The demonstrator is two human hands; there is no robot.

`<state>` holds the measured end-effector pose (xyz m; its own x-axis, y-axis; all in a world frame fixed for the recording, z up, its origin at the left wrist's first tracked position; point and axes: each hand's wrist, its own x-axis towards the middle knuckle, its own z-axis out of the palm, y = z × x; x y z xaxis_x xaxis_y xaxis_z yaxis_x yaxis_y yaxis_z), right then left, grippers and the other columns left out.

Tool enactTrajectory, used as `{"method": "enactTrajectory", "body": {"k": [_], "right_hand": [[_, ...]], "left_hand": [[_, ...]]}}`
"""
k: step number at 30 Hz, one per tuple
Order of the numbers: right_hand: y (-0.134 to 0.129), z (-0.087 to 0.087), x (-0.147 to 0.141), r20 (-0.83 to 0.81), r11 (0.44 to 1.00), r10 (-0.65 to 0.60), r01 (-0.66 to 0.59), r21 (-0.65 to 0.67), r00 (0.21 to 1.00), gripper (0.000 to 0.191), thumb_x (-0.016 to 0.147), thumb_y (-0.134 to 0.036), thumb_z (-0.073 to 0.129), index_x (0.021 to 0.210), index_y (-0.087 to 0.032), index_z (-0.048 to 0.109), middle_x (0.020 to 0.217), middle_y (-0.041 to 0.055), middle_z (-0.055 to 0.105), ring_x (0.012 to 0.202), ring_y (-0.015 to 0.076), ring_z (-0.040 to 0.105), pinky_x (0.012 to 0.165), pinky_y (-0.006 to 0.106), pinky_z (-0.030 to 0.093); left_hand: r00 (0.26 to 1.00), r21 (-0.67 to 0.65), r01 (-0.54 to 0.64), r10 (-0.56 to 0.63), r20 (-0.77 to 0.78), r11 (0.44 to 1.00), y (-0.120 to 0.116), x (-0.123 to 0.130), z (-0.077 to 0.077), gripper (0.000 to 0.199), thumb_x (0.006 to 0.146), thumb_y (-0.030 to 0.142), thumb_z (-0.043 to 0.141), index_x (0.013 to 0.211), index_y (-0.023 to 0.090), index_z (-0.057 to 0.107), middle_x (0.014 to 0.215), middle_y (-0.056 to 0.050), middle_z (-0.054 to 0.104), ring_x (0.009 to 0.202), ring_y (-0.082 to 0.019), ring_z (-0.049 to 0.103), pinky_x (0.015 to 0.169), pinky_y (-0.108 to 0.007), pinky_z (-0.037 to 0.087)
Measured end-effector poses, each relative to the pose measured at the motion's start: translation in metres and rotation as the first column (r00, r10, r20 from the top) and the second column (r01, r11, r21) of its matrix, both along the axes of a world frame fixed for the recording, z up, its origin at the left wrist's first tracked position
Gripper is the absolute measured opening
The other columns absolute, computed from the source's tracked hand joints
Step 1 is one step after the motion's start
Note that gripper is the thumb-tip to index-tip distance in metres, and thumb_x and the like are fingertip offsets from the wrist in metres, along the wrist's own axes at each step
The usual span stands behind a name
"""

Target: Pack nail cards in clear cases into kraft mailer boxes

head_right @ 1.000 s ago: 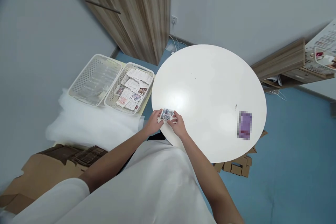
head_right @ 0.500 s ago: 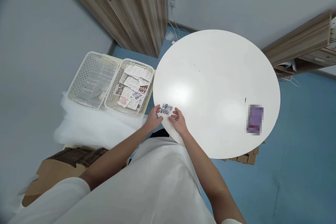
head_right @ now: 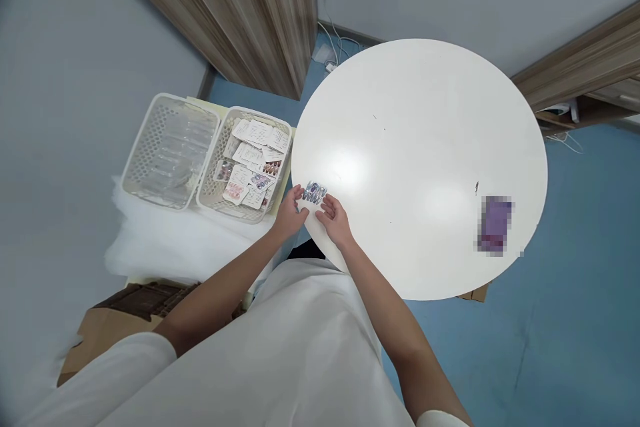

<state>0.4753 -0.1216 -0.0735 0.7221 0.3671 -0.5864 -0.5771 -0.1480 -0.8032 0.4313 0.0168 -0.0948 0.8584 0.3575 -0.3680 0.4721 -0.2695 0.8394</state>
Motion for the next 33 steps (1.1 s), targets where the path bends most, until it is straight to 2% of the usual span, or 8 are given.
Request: {"method": "enactTrajectory", "body": {"k": [9,23,33], "right_hand": [[0.006,-0.003,0.008,0.006,1.000,0.024,-0.024,0.011,1.000,0.059,0.068,-0.034,0.064,0.122,-0.025,0.042,0.131,0.0081,0.042,0.116,0.0220,0.045,0.099,0.042,0.035],[0.009,-0.004,0.012,0.044,1.000,0.015,-0.015,-0.016,0.999,0.061,0.068,-0.037,0.063,0.123,-0.025,0.041,0.133,0.0075,0.040,0.116,0.0224,0.044,0.095,0.040,0.038],[0.002,-0.008,0.012,0.082,0.998,0.012,-0.007,-0.068,0.997,0.059,0.068,-0.036,0.062,0.122,-0.026,0.041,0.131,0.0064,0.041,0.115,0.0223,0.044,0.094,0.041,0.038]], "left_hand": [[1.000,-0.037,-0.019,0.019,-0.005,0.999,0.007,0.010,0.007,0.064,0.068,0.011,0.049,0.129,0.017,0.030,0.127,-0.011,0.046,0.116,-0.024,0.043,0.094,-0.039,0.037],[0.999,-0.031,-0.030,0.031,0.015,0.999,0.006,0.011,0.000,0.063,0.069,0.012,0.049,0.129,0.018,0.030,0.126,-0.010,0.046,0.113,-0.022,0.045,0.091,-0.036,0.040],[0.999,-0.119,-0.042,0.042,-0.002,0.992,-0.002,0.009,0.002,0.063,0.068,0.011,0.049,0.128,0.017,0.031,0.125,-0.011,0.046,0.110,-0.021,0.047,0.090,-0.038,0.040]]}}
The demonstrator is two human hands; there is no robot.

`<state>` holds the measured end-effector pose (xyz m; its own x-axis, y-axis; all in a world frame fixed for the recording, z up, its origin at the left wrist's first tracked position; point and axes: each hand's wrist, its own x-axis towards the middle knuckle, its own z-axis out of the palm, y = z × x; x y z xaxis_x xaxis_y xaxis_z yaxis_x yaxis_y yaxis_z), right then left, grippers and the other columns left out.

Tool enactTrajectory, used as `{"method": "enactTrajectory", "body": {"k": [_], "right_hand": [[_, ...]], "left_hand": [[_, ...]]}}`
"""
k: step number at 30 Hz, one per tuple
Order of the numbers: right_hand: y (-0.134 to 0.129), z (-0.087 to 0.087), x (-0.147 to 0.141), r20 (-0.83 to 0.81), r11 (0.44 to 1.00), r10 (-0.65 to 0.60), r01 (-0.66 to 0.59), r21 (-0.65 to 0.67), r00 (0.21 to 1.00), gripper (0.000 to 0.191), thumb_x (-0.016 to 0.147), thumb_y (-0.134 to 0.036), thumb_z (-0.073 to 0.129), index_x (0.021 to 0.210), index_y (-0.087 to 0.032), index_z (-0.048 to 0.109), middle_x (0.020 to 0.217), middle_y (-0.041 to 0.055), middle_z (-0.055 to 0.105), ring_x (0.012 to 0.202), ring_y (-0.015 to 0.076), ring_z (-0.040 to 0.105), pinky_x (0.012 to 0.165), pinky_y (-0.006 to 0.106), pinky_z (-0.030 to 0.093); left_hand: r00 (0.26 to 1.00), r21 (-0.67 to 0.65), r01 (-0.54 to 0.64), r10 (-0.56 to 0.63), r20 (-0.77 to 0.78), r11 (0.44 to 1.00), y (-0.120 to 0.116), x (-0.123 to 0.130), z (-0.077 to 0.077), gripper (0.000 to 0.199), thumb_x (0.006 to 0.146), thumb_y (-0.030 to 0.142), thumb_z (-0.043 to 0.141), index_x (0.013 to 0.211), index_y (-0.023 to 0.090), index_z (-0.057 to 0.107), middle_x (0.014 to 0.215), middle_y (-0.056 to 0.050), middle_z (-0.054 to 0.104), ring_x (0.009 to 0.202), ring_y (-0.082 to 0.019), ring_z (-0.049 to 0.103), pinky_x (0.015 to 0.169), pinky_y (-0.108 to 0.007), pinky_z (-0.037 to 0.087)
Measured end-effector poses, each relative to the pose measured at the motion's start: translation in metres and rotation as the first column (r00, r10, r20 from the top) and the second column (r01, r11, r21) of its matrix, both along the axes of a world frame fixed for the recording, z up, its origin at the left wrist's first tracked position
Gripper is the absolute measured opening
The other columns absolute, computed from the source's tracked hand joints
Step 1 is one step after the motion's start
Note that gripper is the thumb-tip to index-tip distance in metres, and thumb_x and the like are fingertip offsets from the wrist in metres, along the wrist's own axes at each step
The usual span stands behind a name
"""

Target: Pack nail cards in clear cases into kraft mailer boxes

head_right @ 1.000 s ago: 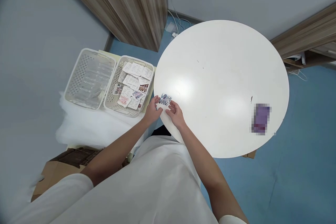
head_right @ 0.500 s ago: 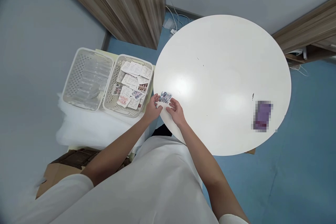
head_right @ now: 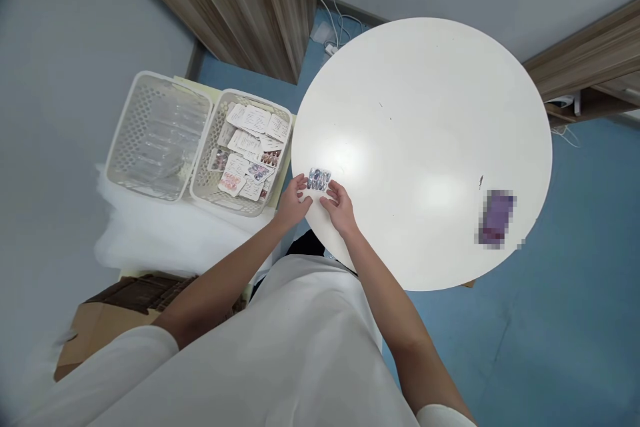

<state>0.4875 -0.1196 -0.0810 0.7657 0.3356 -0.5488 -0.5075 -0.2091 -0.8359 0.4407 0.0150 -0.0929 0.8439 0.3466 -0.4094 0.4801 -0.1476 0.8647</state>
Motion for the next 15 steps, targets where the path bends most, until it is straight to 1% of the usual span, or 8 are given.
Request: {"method": "enactTrajectory", "body": {"k": [4,7,9,12,14,15], "right_hand": [[-0.001,0.001,-0.001,0.021,1.000,0.004,-0.004,-0.026,1.000,0.060,0.068,-0.037,0.062,0.123,-0.027,0.040,0.131,0.0063,0.041,0.114,0.0218,0.044,0.092,0.040,0.039],[-0.005,0.000,-0.004,0.048,0.997,0.001,0.002,-0.072,0.999,0.058,0.068,-0.037,0.060,0.122,-0.028,0.040,0.130,0.0059,0.041,0.110,0.0206,0.045,0.090,0.039,0.040],[-0.011,-0.003,-0.006,0.063,0.995,-0.005,0.011,-0.096,0.998,0.058,0.068,-0.037,0.060,0.122,-0.028,0.041,0.128,0.0065,0.043,0.105,0.0197,0.047,0.088,0.039,0.041],[-0.024,-0.007,-0.013,0.068,0.993,-0.015,0.023,-0.117,0.998,0.055,0.069,-0.037,0.059,0.120,-0.028,0.041,0.124,0.0070,0.046,0.096,0.0174,0.052,0.085,0.038,0.042],[-0.034,-0.008,-0.020,0.073,0.992,-0.022,0.031,-0.122,0.997,0.052,0.071,-0.037,0.056,0.120,-0.026,0.041,0.114,0.0063,0.052,0.087,0.0154,0.054,0.081,0.036,0.044],[-0.039,-0.006,-0.024,0.084,0.991,-0.021,0.032,-0.128,0.996,0.051,0.072,-0.036,0.055,0.120,-0.025,0.041,0.104,0.0050,0.055,0.082,0.0145,0.055,0.079,0.035,0.044]], "left_hand": [[1.000,0.001,-0.008,0.008,0.013,1.000,0.001,0.000,0.000,0.060,0.069,0.011,0.049,0.127,0.018,0.034,0.125,-0.010,0.046,0.107,-0.019,0.049,0.088,-0.035,0.042],[0.999,0.005,-0.042,0.041,0.031,0.999,0.004,-0.002,0.001,0.054,0.071,0.012,0.047,0.124,0.019,0.038,0.123,-0.010,0.048,0.100,-0.017,0.052,0.079,-0.031,0.046],[0.997,0.008,-0.061,0.061,0.038,0.998,0.005,-0.006,0.002,0.050,0.072,0.013,0.046,0.121,0.018,0.041,0.117,-0.010,0.052,0.092,-0.016,0.054,0.074,-0.028,0.047],[0.998,0.005,-0.052,0.052,0.025,0.999,0.004,-0.019,0.000,0.042,0.074,0.016,0.045,0.116,0.018,0.046,0.106,-0.008,0.058,0.081,-0.013,0.056,0.069,-0.026,0.047],[0.999,0.006,-0.042,0.042,0.004,0.999,0.001,-0.031,-0.001,0.038,0.075,0.018,0.046,0.113,0.017,0.049,0.100,-0.007,0.060,0.075,-0.011,0.056,0.066,-0.025,0.046],[0.999,0.010,-0.042,0.042,-0.005,0.999,-0.001,-0.038,-0.001,0.037,0.075,0.019,0.047,0.112,0.017,0.050,0.098,-0.006,0.060,0.073,-0.011,0.056,0.066,-0.024,0.047]]}}
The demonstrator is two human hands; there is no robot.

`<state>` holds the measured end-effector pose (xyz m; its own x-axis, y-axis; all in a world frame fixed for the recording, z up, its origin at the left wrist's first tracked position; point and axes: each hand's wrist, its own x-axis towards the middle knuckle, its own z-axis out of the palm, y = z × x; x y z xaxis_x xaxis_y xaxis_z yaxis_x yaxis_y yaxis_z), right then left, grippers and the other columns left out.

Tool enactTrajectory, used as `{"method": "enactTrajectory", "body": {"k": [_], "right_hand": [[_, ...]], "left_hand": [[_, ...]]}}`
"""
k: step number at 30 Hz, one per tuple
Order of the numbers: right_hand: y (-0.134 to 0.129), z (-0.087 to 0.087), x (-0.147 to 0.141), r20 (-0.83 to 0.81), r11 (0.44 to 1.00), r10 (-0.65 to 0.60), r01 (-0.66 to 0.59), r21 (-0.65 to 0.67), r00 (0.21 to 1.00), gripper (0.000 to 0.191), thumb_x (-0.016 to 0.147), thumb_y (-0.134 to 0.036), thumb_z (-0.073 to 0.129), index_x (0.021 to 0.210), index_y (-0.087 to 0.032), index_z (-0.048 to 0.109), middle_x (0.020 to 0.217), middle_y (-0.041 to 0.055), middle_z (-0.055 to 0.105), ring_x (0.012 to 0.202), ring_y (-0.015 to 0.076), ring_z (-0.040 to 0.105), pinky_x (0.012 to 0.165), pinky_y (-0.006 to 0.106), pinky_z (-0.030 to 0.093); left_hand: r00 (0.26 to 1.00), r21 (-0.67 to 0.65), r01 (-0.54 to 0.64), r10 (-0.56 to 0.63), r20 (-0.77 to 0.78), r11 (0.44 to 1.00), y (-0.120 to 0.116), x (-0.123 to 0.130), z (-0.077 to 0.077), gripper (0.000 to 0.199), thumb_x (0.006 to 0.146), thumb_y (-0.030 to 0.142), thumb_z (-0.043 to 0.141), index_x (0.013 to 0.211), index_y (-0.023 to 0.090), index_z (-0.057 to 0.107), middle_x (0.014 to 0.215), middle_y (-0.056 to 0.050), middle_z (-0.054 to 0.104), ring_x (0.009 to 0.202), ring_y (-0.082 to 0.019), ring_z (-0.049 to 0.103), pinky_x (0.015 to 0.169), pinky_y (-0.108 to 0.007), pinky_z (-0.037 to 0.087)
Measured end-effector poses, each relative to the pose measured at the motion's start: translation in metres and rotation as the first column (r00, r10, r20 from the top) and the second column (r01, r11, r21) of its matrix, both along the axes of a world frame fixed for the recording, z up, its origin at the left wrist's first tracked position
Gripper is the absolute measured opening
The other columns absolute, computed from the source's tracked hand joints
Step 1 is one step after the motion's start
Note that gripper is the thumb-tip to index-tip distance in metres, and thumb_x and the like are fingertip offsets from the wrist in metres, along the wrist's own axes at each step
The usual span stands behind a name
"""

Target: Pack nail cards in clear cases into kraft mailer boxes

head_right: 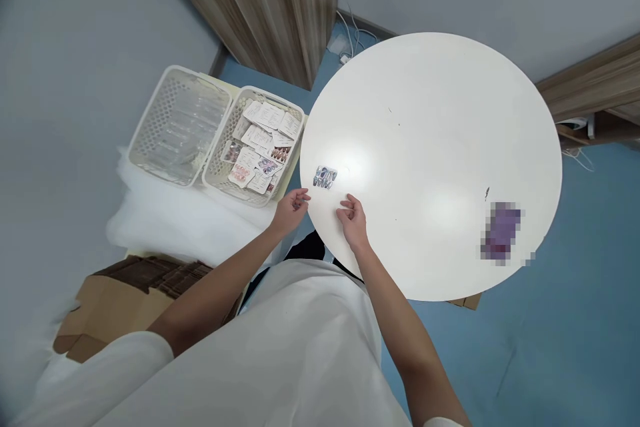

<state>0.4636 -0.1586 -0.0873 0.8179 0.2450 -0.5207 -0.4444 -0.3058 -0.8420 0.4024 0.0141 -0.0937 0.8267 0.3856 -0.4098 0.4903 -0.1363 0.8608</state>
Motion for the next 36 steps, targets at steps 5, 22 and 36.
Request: {"method": "enactTrajectory", "body": {"k": [5,22,36], "right_hand": [[-0.027,0.021,-0.022,0.078,0.993,0.100,-0.094,-0.067,0.992,0.046,0.074,-0.036,0.051,0.117,-0.019,0.043,0.059,-0.0059,0.044,0.055,0.0114,0.046,0.059,0.028,0.043],[-0.085,0.037,-0.071,0.200,0.959,0.282,-0.283,-0.025,0.938,0.042,0.073,-0.042,0.053,0.108,-0.019,0.051,0.062,-0.0050,0.041,0.056,0.0105,0.040,0.056,0.026,0.038],[0.045,0.048,-0.118,0.365,0.733,0.642,-0.679,-0.035,0.674,0.038,0.074,-0.043,0.050,0.102,-0.017,0.056,0.063,-0.0012,0.051,0.056,0.0134,0.047,0.054,0.028,0.041]], "left_hand": [[0.998,0.043,-0.025,0.027,-0.055,0.999,-0.021,-0.037,0.006,0.032,0.074,0.020,0.048,0.105,0.017,0.055,0.088,-0.005,0.062,0.068,-0.011,0.055,0.064,-0.026,0.047],[0.995,0.195,0.082,-0.068,-0.077,0.977,-0.091,-0.148,0.047,0.036,0.081,0.033,0.043,0.114,0.020,0.050,0.101,-0.006,0.061,0.078,-0.016,0.058,0.071,-0.029,0.048],[0.954,0.613,0.260,-0.100,-0.283,0.747,0.014,-0.232,0.092,0.053,0.078,0.030,0.046,0.128,0.018,0.034,0.117,-0.012,0.054,0.106,-0.027,0.051,0.085,-0.037,0.038]]}}
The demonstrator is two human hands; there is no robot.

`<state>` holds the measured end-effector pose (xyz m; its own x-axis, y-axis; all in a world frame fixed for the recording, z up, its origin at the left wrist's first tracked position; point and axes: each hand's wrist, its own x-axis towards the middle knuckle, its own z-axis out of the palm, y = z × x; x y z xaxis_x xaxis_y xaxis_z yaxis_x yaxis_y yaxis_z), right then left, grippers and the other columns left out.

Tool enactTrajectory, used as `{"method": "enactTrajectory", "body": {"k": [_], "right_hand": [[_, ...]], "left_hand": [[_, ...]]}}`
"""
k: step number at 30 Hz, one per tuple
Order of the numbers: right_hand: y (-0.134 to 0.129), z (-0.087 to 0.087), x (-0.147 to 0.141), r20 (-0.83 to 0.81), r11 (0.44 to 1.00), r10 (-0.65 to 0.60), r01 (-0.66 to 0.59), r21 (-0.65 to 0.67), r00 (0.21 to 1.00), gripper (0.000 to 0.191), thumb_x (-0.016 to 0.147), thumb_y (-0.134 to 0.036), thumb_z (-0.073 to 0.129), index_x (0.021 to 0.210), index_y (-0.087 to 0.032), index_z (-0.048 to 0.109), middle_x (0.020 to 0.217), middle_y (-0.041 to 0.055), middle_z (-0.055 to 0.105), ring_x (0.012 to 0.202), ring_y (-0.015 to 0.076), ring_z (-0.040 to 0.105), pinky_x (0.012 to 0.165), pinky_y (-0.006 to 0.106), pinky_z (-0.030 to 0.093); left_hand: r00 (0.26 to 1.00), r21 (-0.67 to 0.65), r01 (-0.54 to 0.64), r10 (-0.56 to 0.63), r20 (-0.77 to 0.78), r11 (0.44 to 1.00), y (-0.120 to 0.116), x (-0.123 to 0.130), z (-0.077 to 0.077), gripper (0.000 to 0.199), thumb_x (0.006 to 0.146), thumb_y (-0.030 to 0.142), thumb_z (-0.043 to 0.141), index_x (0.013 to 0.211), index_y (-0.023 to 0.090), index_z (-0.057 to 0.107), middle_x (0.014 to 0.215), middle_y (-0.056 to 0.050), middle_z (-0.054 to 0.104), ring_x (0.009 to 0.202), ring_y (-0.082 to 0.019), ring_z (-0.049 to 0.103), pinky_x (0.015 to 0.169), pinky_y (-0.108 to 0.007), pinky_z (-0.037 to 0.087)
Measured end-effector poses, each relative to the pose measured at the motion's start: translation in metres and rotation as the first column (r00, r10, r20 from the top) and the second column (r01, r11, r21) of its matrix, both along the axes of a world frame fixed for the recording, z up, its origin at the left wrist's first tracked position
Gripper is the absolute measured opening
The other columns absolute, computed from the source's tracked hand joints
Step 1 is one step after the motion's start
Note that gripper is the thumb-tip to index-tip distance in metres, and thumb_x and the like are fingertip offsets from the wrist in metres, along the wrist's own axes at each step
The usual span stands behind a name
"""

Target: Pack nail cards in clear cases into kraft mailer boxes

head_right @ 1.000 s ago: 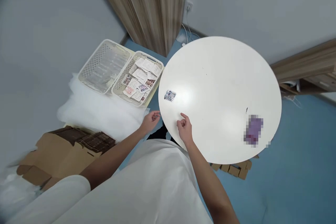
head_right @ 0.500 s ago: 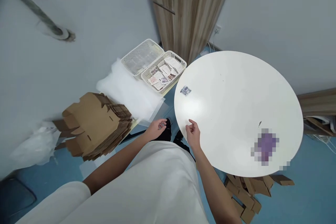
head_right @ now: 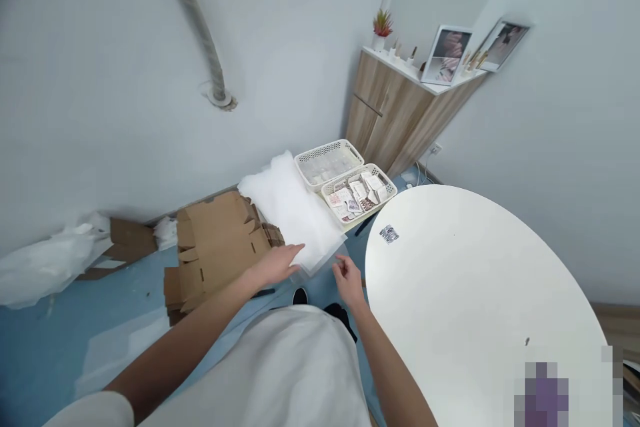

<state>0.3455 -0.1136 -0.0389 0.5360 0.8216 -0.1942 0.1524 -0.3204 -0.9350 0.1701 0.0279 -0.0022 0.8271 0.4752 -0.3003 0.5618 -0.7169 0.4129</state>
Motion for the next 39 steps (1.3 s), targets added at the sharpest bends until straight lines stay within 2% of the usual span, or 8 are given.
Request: {"method": "enactTrajectory", "body": {"k": [4,6,11,17,25,30,35,39], "right_hand": [[0.032,0.013,-0.011,0.153,0.962,0.271,-0.265,-0.062,0.950,0.033,0.076,-0.037,0.047,0.103,-0.019,0.056,0.079,0.0037,0.059,0.067,0.0157,0.054,0.061,0.030,0.045],[0.043,0.019,-0.010,0.252,0.940,0.341,-0.326,-0.102,0.905,0.031,0.076,-0.033,0.047,0.104,-0.020,0.056,0.090,0.0062,0.058,0.075,0.0170,0.056,0.065,0.031,0.046],[0.083,0.027,0.015,0.414,0.935,0.355,-0.315,-0.163,0.838,0.032,0.077,-0.029,0.046,0.107,-0.021,0.054,0.107,0.0088,0.053,0.093,0.0202,0.053,0.074,0.034,0.047],[0.165,0.020,0.055,0.473,0.934,0.356,-0.309,-0.177,0.806,0.038,0.078,-0.031,0.044,0.114,-0.019,0.049,0.112,0.0095,0.054,0.106,0.0224,0.048,0.089,0.038,0.038],[0.262,-0.012,0.081,0.561,0.901,0.416,-0.243,-0.358,0.716,0.036,0.078,-0.031,0.046,0.112,-0.020,0.052,0.129,0.0120,0.044,0.124,0.0296,0.029,0.098,0.051,0.017],[0.312,-0.029,0.089,0.504,0.808,0.565,-0.312,-0.500,0.653,0.034,0.080,-0.031,0.042,0.112,-0.020,0.049,0.107,0.0118,0.061,0.115,0.0279,0.041,0.097,0.058,0.001],[0.335,-0.043,0.084,0.460,0.727,0.652,-0.325,-0.605,0.603,0.027,0.081,-0.038,0.043,0.091,-0.018,0.057,0.081,0.0114,0.066,0.091,0.0262,0.056,0.096,0.059,-0.003],[0.338,-0.049,0.080,0.455,0.707,0.678,-0.342,-0.619,0.577,0.030,0.083,-0.041,0.039,0.092,-0.018,0.056,0.076,0.0091,0.066,0.081,0.0236,0.059,0.096,0.057,-0.003]], "left_hand": [[1.000,0.010,-0.024,0.024,-0.017,1.000,0.027,-0.013,0.012,0.051,0.077,0.030,0.047,0.126,0.017,0.038,0.113,-0.014,0.056,0.103,-0.028,0.053,0.082,-0.036,0.039],[1.000,-0.010,-0.021,0.020,-0.021,1.000,0.039,-0.014,0.017,0.051,0.077,0.029,0.048,0.125,0.018,0.039,0.113,-0.014,0.056,0.102,-0.028,0.054,0.080,-0.035,0.039],[0.991,0.015,-0.130,0.131,-0.037,0.991,0.079,-0.006,0.025,0.060,0.079,0.033,0.045,0.134,0.019,0.024,0.115,-0.013,0.054,0.100,-0.027,0.054,0.078,-0.033,0.039],[0.985,0.037,-0.116,0.119,-0.122,0.993,0.131,0.019,0.022,0.061,0.079,0.034,0.044,0.134,0.017,0.022,0.118,-0.014,0.052,0.105,-0.028,0.051,0.079,-0.035,0.038],[0.978,0.127,-0.148,0.164,-0.129,0.981,0.201,0.080,-0.001,0.051,0.080,0.037,0.044,0.127,0.020,0.034,0.124,-0.010,0.047,0.114,-0.026,0.041,0.090,-0.039,0.032],[0.953,0.124,-0.278,0.290,-0.092,0.953,0.235,0.114,-0.028,0.043,0.079,0.037,0.044,0.119,0.021,0.044,0.123,-0.008,0.047,0.117,-0.027,0.035,0.098,-0.048,0.019],[0.913,0.156,-0.375,0.393,-0.109,0.914,0.252,0.138,-0.050,0.036,0.077,0.034,0.047,0.111,0.022,0.053,0.121,-0.009,0.046,0.115,-0.028,0.034,0.097,-0.050,0.016],[0.917,0.226,-0.356,0.386,-0.102,0.907,0.255,0.147,-0.060,0.029,0.075,0.030,0.049,0.102,0.024,0.059,0.118,-0.009,0.045,0.116,-0.029,0.030,0.099,-0.051,0.007]]}}
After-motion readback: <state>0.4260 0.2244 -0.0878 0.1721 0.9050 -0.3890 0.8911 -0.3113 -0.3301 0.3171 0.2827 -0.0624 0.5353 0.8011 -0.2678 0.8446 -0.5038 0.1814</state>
